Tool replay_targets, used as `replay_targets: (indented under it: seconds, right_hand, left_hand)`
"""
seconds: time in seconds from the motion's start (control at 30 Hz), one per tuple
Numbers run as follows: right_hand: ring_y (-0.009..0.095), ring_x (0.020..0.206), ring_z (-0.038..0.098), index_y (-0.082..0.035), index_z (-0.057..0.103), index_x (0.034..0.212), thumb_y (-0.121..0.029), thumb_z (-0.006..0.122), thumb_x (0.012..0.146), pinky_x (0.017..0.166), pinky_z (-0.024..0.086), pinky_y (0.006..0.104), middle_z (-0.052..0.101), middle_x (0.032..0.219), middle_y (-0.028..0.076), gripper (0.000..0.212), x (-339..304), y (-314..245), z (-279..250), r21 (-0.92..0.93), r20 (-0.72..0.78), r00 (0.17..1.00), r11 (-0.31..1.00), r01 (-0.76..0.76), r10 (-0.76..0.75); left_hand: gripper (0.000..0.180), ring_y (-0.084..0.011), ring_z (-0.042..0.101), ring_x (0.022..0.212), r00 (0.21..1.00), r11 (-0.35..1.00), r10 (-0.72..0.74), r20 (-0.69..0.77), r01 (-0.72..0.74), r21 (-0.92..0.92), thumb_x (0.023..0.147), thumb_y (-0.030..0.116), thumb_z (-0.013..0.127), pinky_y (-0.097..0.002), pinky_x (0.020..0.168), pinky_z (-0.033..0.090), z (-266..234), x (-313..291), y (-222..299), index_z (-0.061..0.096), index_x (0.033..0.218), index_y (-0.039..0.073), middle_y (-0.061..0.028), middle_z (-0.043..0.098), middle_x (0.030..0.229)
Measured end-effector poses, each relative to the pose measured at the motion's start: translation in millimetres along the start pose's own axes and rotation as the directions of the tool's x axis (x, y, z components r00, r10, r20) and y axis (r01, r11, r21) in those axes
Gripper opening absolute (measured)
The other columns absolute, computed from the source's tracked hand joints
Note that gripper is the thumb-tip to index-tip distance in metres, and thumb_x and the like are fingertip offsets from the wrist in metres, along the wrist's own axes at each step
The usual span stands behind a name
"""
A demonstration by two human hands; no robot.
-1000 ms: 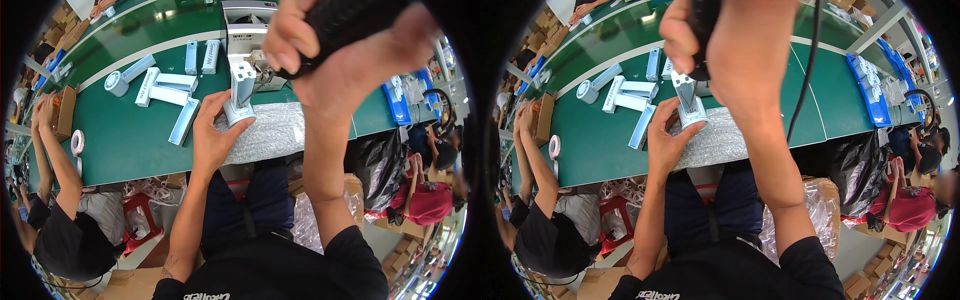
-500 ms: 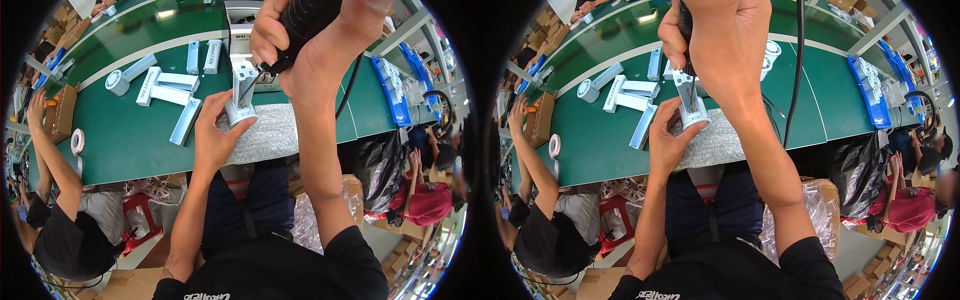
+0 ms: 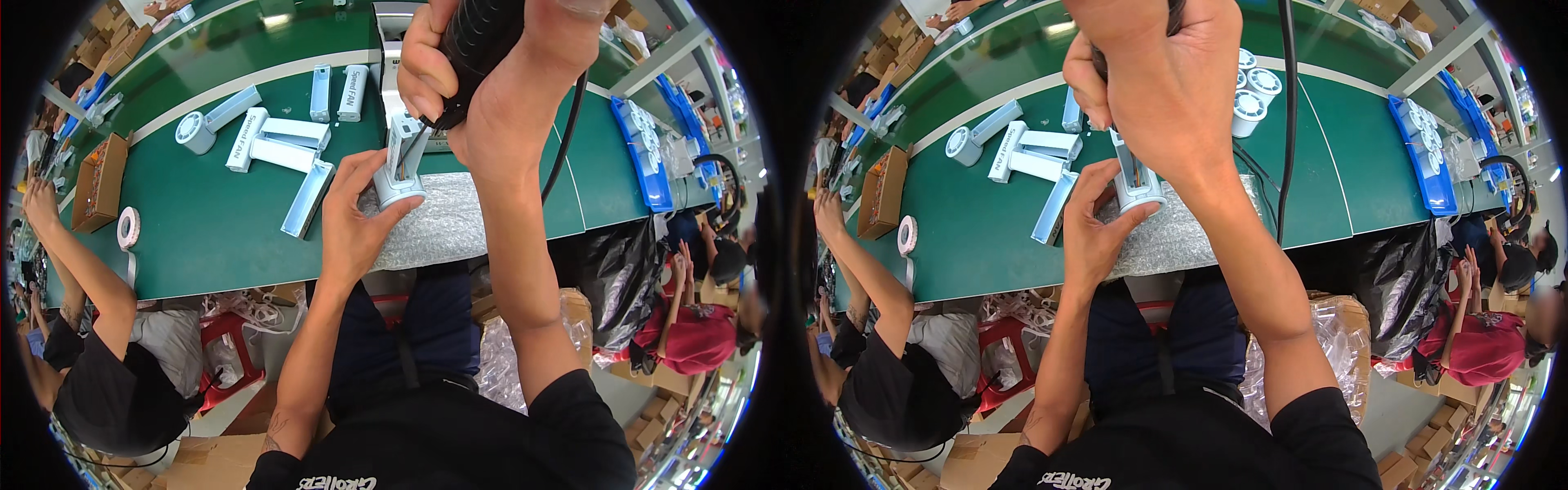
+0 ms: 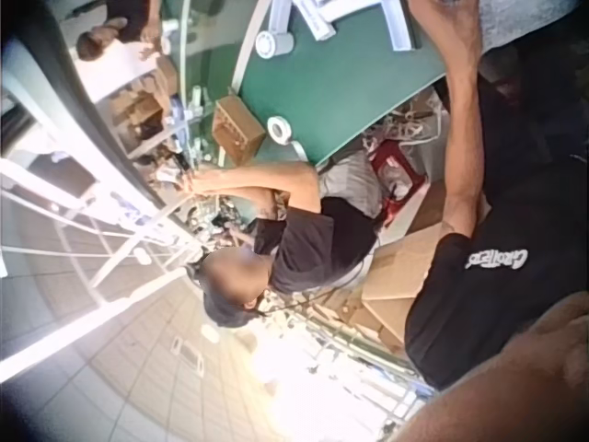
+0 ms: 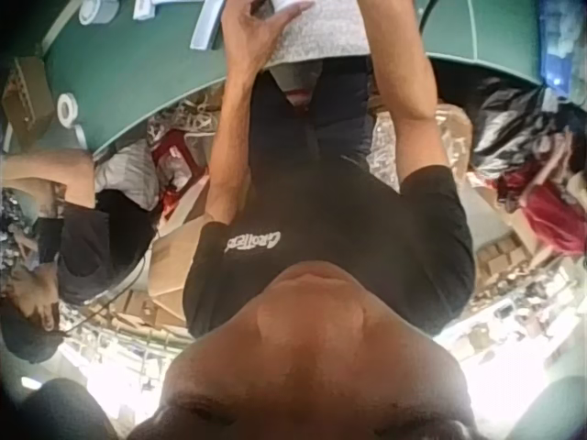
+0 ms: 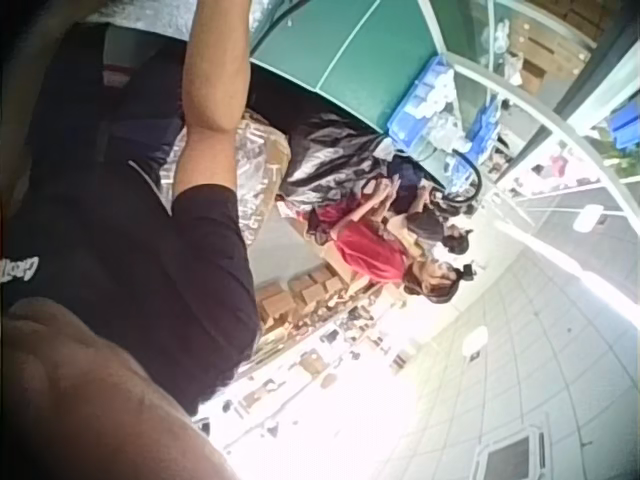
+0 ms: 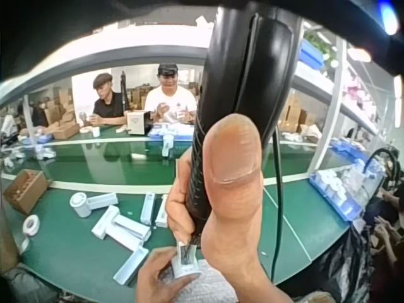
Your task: Assembling handheld electric fans by joining plastic housing components and securing them with an electric screwdriver.
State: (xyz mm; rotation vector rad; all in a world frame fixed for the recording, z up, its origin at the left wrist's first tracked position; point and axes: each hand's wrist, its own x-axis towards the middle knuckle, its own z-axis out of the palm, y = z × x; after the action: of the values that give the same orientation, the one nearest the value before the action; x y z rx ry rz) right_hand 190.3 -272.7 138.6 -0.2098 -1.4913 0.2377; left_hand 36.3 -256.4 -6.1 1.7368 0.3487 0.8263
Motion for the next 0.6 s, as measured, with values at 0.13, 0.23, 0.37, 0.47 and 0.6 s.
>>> replay_targets:
  seconds: [0.13, 0.23, 0.37, 0.47, 0.6]
  right_hand:
    - [0.013, 0.047, 0.048, -0.002, 0.053, 0.088, -0.052, 0.059, 0.105, 0.044, 0.035, 0.0271, 0.047, 0.056, 0.005, 0.053, 2, -45, 47, -0.261, -0.576, 0.712, 0.735, -0.626, 0.402]
    - [0.016, 0.046, 0.048, -0.004, 0.051, 0.094, -0.076, 0.055, 0.093, 0.043, 0.040, 0.0293, 0.048, 0.058, 0.006, 0.072, -3, -45, 39, -0.393, -0.537, 0.775, 0.714, -0.579, 0.333]
    - [0.016, 0.045, 0.047, -0.006, 0.049, 0.098, -0.091, 0.057, 0.081, 0.043, 0.040, 0.0287, 0.046, 0.061, 0.003, 0.087, -13, -90, 12, -0.032, -0.422, 0.800, 0.875, -0.483, 0.426]
    - [0.017, 0.048, 0.049, -0.003, 0.053, 0.109, -0.067, 0.055, 0.099, 0.045, 0.041, 0.0298, 0.051, 0.063, 0.007, 0.065, -16, -120, 3, -0.148, -0.426, 0.856, 0.911, -0.384, 0.292]
    - [0.015, 0.058, 0.053, 0.000, 0.052, 0.114, -0.036, 0.058, 0.106, 0.057, 0.046, 0.0284, 0.055, 0.072, 0.007, 0.038, -67, -106, 7, -0.431, -0.618, 0.719, 0.628, -0.648, 0.319]
  left_hand:
    - [0.063, -0.0245, 0.065, 0.110, 1.000, 0.999, -0.004, -0.011, 0.004, 0.033, 0.075, 0.008, 0.093, -0.0352, 0.094, 0.053, -6, 0, 5, 0.067, 0.131, -0.001, -0.0127, 0.065, 0.122]
    - [0.061, -0.0218, 0.065, 0.113, 0.993, 0.978, 0.114, -0.010, -0.111, 0.179, 0.077, 0.005, 0.090, -0.0343, 0.094, 0.054, -9, 0, -8, 0.065, 0.133, -0.001, -0.0114, 0.063, 0.128]
    - [0.064, -0.0251, 0.065, 0.117, 0.984, 0.966, 0.179, 0.021, -0.180, 0.187, 0.075, 0.010, 0.093, -0.0374, 0.098, 0.053, -11, -1, 6, 0.065, 0.133, 0.000, -0.0131, 0.064, 0.128]
    - [0.068, -0.0268, 0.068, 0.115, 0.985, 0.986, 0.160, -0.070, -0.155, 0.067, 0.075, 0.013, 0.092, -0.0384, 0.098, 0.054, -46, 11, 32, 0.063, 0.137, 0.002, -0.0139, 0.068, 0.126]
    - [0.057, -0.0201, 0.069, 0.106, 0.977, 0.993, 0.032, -0.211, -0.006, 0.121, 0.078, 0.021, 0.091, -0.0359, 0.090, 0.055, -143, 43, 39, 0.069, 0.127, 0.000, -0.0110, 0.072, 0.114]
